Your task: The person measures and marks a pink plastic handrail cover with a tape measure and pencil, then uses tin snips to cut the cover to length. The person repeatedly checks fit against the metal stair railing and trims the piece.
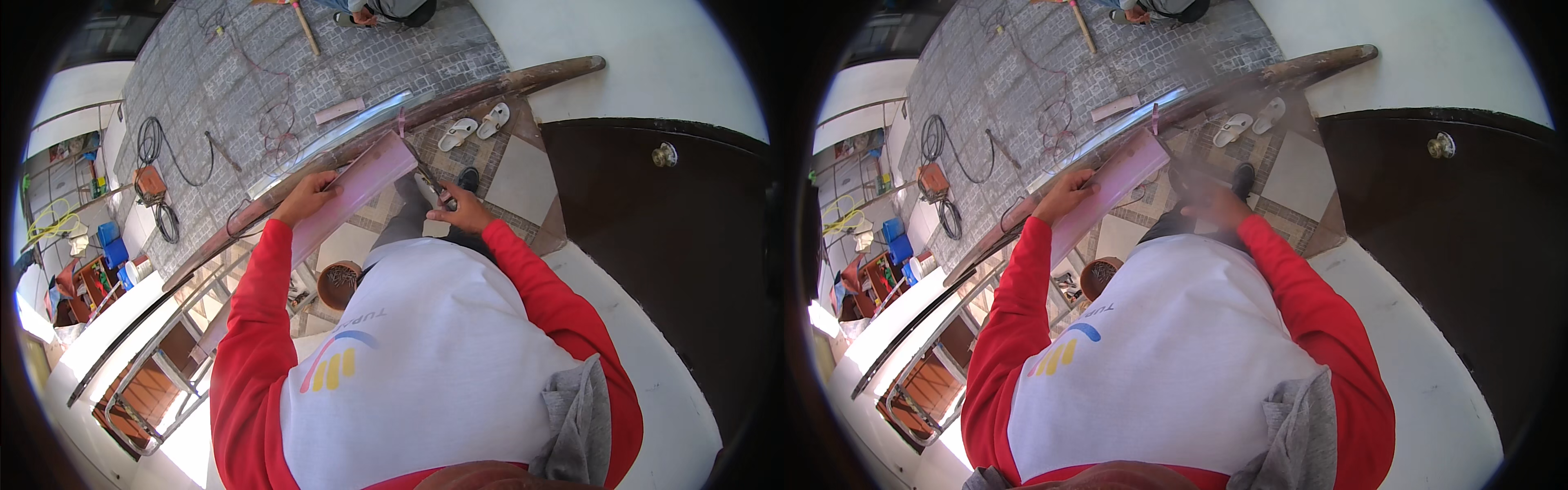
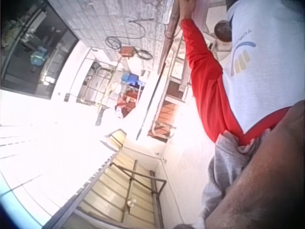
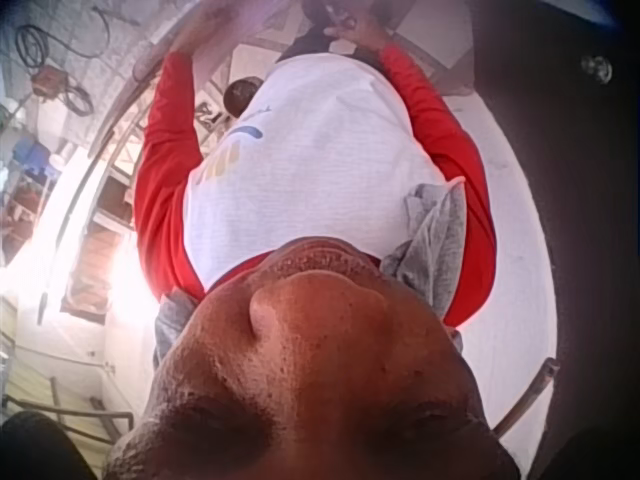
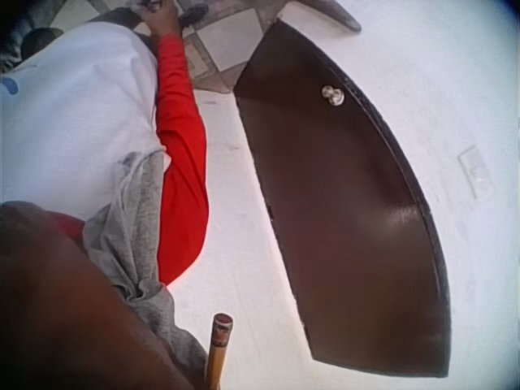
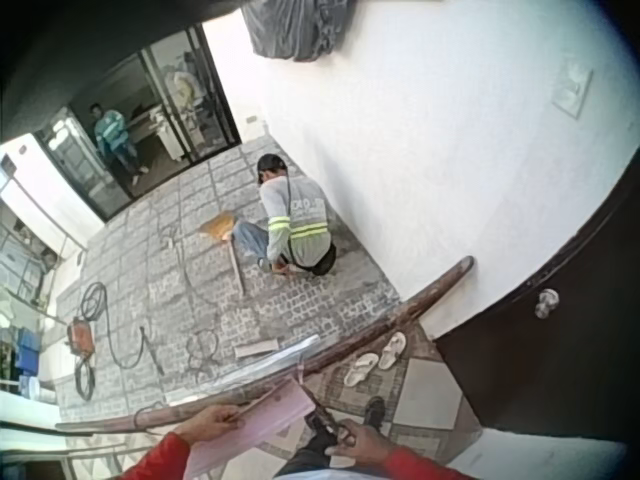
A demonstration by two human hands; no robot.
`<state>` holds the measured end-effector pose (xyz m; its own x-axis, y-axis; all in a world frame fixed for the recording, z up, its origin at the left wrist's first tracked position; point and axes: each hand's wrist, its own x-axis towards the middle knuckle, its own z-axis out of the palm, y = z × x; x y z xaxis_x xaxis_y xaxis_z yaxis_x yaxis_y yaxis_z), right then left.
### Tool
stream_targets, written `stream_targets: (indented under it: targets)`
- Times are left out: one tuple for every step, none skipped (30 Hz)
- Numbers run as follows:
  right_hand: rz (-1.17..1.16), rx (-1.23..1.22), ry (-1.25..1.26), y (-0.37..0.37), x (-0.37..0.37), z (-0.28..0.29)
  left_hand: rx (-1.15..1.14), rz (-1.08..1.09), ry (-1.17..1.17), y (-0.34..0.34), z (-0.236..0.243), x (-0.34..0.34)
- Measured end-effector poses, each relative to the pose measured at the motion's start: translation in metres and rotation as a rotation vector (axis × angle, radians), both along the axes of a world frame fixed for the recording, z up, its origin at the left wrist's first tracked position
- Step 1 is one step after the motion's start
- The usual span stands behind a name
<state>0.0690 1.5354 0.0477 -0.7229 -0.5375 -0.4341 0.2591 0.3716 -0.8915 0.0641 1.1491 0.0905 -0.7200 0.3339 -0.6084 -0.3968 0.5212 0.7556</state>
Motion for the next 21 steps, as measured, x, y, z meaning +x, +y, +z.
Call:
stream_targets:
  targets:
    - [-0.01,-0.004,0.002,0.0,0.0,0.0,-0.019,-0.017,0.025,0.001,0.002,0.0]
    - [-0.019,-0.007,0.004,0.0,0.001,-0.001,-0.026,-0.019,0.014,0.002,0.003,0.0]
    - [-0.029,-0.01,0.006,-0.001,0.002,-0.003,-0.021,-0.022,0.007,0.003,0.003,0.0]
    - [-0.043,0.003,0.026,-0.001,0.004,-0.005,-0.009,-0.022,0.007,0.003,0.003,0.0]
    - [-0.056,0.015,0.046,-0.002,0.008,-0.007,0.012,-0.013,-0.01,0.004,0.003,0.001]
    - [-0.072,0.025,0.076,-0.002,0.011,-0.009,0.04,-0.001,-0.019,0.006,0.002,0.002]
    - [-0.093,0.038,0.058,-0.003,0.014,-0.011,0.088,0.006,-0.027,0.006,0.0,0.003]
    - [-0.117,0.049,0.048,-0.004,0.017,-0.013,0.069,0.015,-0.045,0.006,-0.001,0.004]
    - [-0.151,0.057,0.023,-0.005,0.02,-0.015,0.07,0.019,-0.061,0.006,-0.002,0.004]
    - [-0.142,0.062,0.043,-0.006,0.021,-0.016,0.07,0.023,-0.075,0.006,-0.003,0.004]
    - [-0.142,0.062,0.048,-0.006,0.022,-0.018,0.063,0.025,-0.078,0.006,-0.004,0.005]
    - [-0.137,0.064,0.039,-0.006,0.023,-0.019,0.055,0.027,-0.081,0.006,-0.005,0.006]
    - [-0.119,0.056,0.024,-0.005,0.023,-0.02,0.05,0.029,-0.081,0.005,-0.005,0.006]
    - [-0.097,0.05,-0.006,-0.002,0.022,-0.021,0.066,0.031,-0.099,0.005,-0.005,0.007]
    - [-0.076,0.045,-0.035,0.0,0.021,-0.022,0.087,0.034,-0.115,0.005,-0.005,0.008]
    - [-0.064,0.04,-0.029,0.002,0.02,-0.023,0.119,0.03,-0.13,0.005,-0.005,0.009]
    - [-0.052,0.035,-0.024,0.003,0.02,-0.024,0.105,0.022,-0.13,0.005,-0.006,0.009]
    - [-0.039,0.008,-0.019,0.005,0.019,-0.026,0.102,0.01,-0.129,0.005,-0.006,0.009]
    - [-0.015,-0.001,-0.05,0.007,0.017,-0.028,0.099,-0.001,-0.128,0.005,-0.006,0.009]
    - [0.009,-0.032,-0.082,0.008,0.015,-0.03,0.112,0.002,-0.136,0.006,-0.005,0.009]
    - [0.033,-0.063,-0.114,0.009,0.013,-0.032,0.125,0.005,-0.145,0.006,-0.004,0.009]
